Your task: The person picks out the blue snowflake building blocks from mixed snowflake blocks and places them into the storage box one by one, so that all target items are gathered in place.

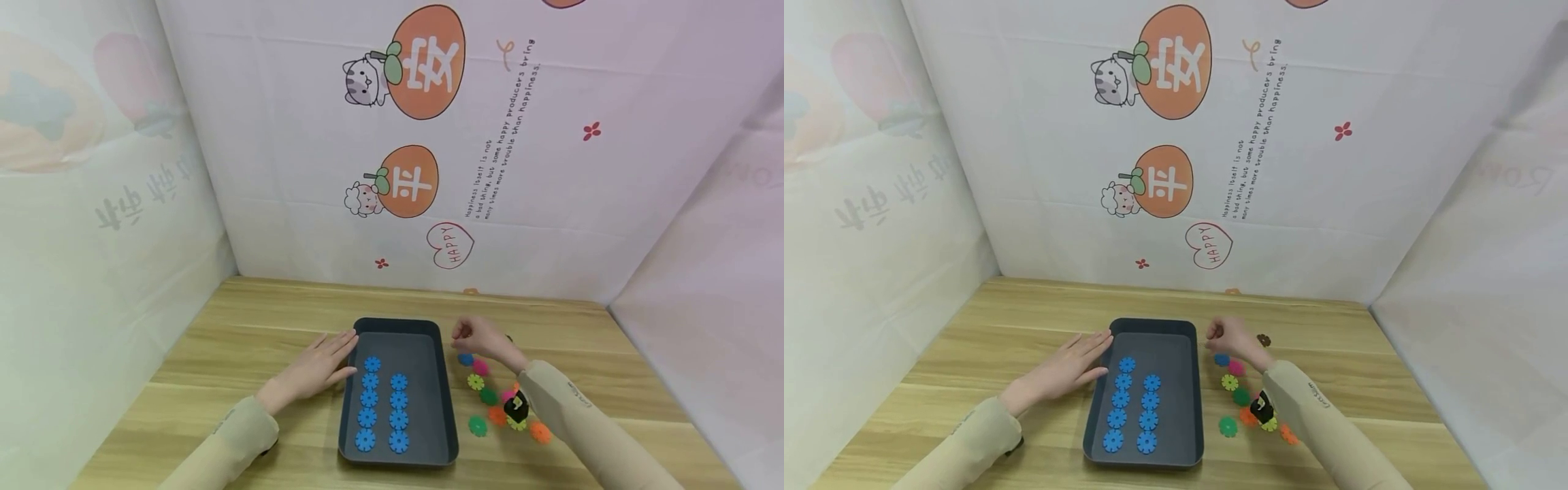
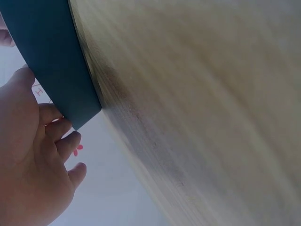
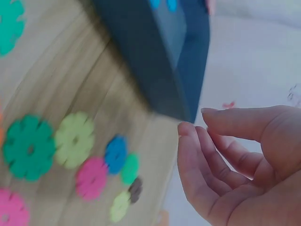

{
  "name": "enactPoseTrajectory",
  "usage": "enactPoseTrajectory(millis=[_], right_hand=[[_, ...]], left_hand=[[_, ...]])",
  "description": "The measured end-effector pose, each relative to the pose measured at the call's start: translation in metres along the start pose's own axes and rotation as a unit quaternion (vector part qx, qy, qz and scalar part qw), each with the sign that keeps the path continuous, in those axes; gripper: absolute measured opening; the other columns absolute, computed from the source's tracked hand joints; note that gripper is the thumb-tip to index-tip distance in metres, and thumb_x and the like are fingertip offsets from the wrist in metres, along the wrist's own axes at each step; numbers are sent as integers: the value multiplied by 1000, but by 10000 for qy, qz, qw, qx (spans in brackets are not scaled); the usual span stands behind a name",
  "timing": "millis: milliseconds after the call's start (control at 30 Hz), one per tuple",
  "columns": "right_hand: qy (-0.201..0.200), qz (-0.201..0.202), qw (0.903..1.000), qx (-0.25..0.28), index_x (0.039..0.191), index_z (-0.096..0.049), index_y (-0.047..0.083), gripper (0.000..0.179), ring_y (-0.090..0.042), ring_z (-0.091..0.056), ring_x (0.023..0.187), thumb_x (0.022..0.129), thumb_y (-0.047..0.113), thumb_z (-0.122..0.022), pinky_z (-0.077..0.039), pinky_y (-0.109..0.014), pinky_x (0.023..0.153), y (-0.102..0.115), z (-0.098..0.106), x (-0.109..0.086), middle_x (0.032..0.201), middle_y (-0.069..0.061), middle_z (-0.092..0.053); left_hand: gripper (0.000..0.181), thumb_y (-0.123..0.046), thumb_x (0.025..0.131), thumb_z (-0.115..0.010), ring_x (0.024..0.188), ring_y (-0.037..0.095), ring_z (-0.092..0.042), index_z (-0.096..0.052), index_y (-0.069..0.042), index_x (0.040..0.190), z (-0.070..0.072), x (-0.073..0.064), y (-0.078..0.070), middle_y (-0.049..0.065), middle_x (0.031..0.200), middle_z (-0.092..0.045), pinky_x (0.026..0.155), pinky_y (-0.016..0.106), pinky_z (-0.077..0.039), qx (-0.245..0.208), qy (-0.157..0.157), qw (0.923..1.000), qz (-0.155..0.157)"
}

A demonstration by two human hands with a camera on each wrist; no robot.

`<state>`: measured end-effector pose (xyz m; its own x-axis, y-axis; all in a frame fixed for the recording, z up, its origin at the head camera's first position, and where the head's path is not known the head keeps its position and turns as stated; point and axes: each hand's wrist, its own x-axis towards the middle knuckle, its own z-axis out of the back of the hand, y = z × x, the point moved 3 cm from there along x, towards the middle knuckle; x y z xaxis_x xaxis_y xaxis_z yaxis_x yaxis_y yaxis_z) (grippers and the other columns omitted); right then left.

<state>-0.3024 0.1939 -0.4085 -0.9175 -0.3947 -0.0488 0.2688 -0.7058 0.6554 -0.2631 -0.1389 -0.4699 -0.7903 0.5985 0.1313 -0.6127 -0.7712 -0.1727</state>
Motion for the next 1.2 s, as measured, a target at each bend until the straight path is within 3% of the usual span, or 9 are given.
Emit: enactPoseTrajectory(millis=[133, 333, 533, 700, 833, 1067, 1200], right_hand=[[-155, 5, 9998, -136, 90, -61, -5, 11, -12, -52, 67, 86, 1, -69, -46, -25, 61, -16, 3, -2, 81, -12, -63], [-310, -360, 9982, -378, 84, -59, -1, 10, -14, -49, 69, 83, 0, -69, -44, -27, 65, -41, -2, -3, 82, -9, -61], [-253, -499, 9975, -433, 81, -63, -3, 17, -12, -48, 63, 83, 6, -77, -42, -26, 58, -54, -8, -1, 73, -8, -62], [-150, -431, 9979, -467, 66, -56, 4, 29, -9, -35, 54, 82, 10, -78, -34, -23, 55, -59, -10, 2, 58, 5, -46], [-51, -396, 9987, -332, 60, -46, 8, 39, -10, -26, 52, 82, 8, -78, -28, -24, 53, -59, -11, 2, 53, 6, -33], [-112, -620, 9972, -407, 78, -64, -1, 18, -12, -46, 63, 80, 8, -80, -42, -26, 60, -55, -13, 0, 71, -5, -60], [-123, -704, 9967, -383, 83, -61, -1, 22, -14, -47, 66, 80, 8, -80, -42, -27, 61, -55, -13, 0, 78, -8, -60]], left_hand=[[67, -46, 104, -45, 149, 32, -35, -31, -6, 156, 0, -1, 0, 12, 163, -30, 122, 58, -25, 3, -8, 10000, -6], [67, -46, 104, -45, 149, 32, -35, -31, -6, 156, -1, -1, 0, 13, 163, -30, 122, 58, -25, -17, 7, 10000, 5], [67, -46, 104, -45, 149, 31, -35, -31, -7, 156, -2, -1, 1, 12, 163, -30, 122, 58, -25, -35, 2, 10000, 41], [67, -46, 104, -45, 149, 31, -35, -31, -6, 156, -1, 0, 1, 12, 163, -30, 122, 58, -24, -76, -14, 10000, 39], [67, -46, 104, -45, 149, 30, -34, -31, -6, 156, -1, 0, 1, 11, 163, -30, 122, 58, -24, -61, -3, 10000, 40], [67, -46, 104, -45, 150, 30, -34, -30, -7, 156, 0, 0, 0, 11, 164, -29, 122, 58, -24, -89, 40, 9999, 55], [67, -46, 104, -45, 150, 30, -34, -30, -7, 156, 1, -1, 0, 10, 164, -28, 122, 58, -24, -109, 68, 9999, 63]])
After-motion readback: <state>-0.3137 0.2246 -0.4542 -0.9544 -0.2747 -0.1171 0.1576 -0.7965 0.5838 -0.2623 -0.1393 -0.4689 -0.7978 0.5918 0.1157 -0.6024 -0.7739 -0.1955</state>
